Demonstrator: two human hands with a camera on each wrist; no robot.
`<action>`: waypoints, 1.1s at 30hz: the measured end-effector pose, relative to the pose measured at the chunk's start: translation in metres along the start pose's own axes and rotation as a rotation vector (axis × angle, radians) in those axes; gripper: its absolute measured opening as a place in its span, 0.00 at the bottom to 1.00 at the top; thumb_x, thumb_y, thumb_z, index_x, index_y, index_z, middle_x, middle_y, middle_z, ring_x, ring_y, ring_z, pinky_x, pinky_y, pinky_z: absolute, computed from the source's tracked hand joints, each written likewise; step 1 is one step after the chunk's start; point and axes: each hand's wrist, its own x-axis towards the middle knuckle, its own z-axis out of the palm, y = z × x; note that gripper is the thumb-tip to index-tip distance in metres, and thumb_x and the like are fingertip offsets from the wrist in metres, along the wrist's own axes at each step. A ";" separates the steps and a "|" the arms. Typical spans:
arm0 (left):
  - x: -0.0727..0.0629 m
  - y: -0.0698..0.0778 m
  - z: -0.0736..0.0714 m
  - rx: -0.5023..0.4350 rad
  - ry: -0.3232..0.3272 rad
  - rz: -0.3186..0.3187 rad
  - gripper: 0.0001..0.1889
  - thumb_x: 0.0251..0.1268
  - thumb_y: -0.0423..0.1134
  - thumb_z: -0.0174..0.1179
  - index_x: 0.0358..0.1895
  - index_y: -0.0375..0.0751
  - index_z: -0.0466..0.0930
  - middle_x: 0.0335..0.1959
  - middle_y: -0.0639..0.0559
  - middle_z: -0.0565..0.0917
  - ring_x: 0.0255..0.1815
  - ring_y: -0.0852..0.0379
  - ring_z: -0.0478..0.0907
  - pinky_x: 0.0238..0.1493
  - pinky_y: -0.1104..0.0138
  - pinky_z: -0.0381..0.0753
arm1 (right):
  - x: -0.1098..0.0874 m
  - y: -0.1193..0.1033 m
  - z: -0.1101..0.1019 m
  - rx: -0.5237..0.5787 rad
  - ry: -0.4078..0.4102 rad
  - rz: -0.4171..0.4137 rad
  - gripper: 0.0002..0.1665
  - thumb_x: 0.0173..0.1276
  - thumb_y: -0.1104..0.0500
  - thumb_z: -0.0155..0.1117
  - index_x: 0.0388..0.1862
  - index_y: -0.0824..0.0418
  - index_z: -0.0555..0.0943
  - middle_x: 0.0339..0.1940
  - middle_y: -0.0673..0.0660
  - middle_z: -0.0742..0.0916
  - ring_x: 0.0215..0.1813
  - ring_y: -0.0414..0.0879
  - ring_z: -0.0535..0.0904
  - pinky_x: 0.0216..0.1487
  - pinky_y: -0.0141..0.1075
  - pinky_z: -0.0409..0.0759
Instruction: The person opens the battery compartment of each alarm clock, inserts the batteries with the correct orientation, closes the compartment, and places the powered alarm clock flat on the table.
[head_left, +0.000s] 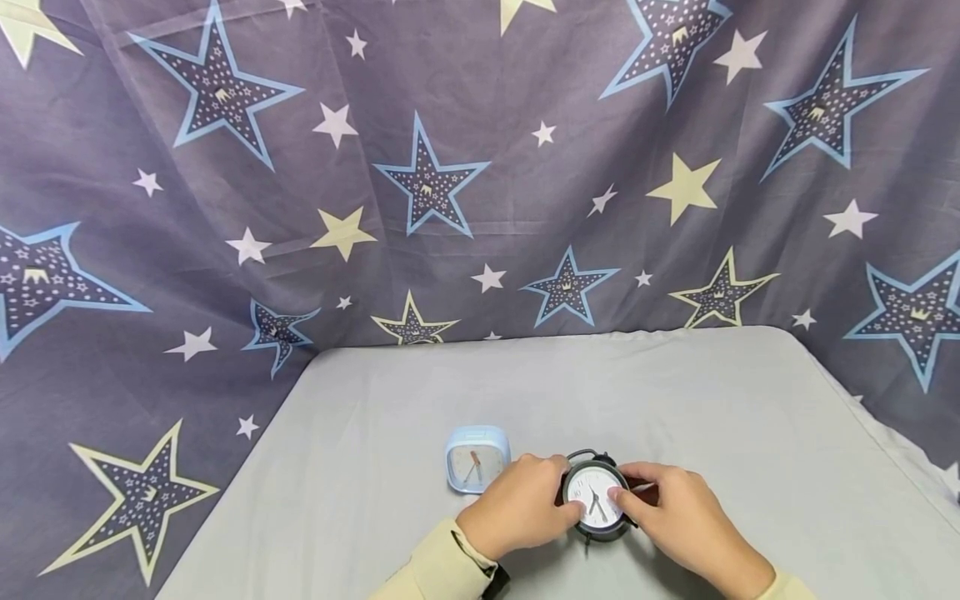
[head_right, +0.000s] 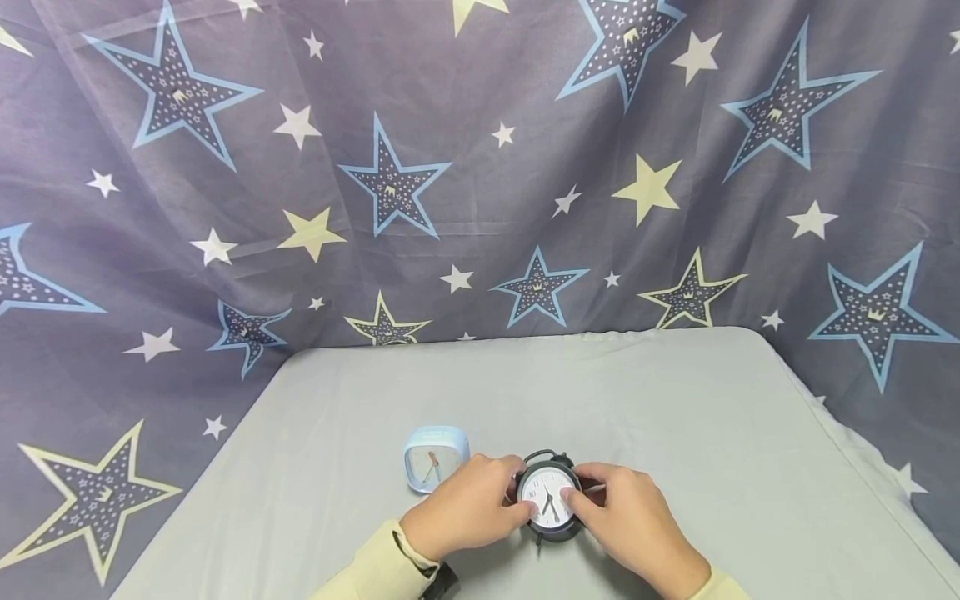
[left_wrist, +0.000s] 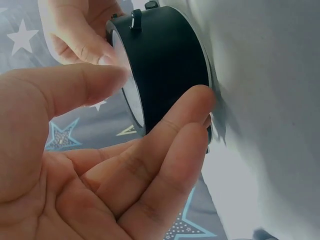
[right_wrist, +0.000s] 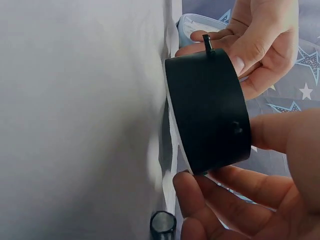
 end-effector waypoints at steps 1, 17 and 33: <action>0.000 0.000 0.000 -0.009 0.000 -0.004 0.11 0.61 0.47 0.69 0.39 0.45 0.82 0.22 0.62 0.78 0.19 0.67 0.71 0.20 0.72 0.69 | 0.000 0.000 0.000 0.006 0.004 0.002 0.21 0.65 0.48 0.76 0.52 0.56 0.88 0.43 0.47 0.92 0.38 0.34 0.86 0.37 0.29 0.81; 0.007 -0.007 0.006 -0.072 0.039 -0.190 0.42 0.73 0.72 0.45 0.70 0.39 0.71 0.56 0.39 0.85 0.55 0.48 0.85 0.54 0.55 0.83 | -0.002 -0.002 -0.001 0.048 0.103 -0.071 0.19 0.60 0.44 0.80 0.49 0.46 0.87 0.42 0.41 0.90 0.37 0.32 0.83 0.38 0.31 0.80; 0.007 -0.007 0.007 -0.067 0.013 -0.188 0.47 0.69 0.80 0.34 0.66 0.43 0.75 0.52 0.45 0.87 0.50 0.51 0.86 0.47 0.57 0.84 | -0.004 0.003 0.006 0.001 0.195 -0.414 0.28 0.50 0.51 0.87 0.49 0.36 0.83 0.44 0.31 0.86 0.38 0.31 0.80 0.41 0.35 0.79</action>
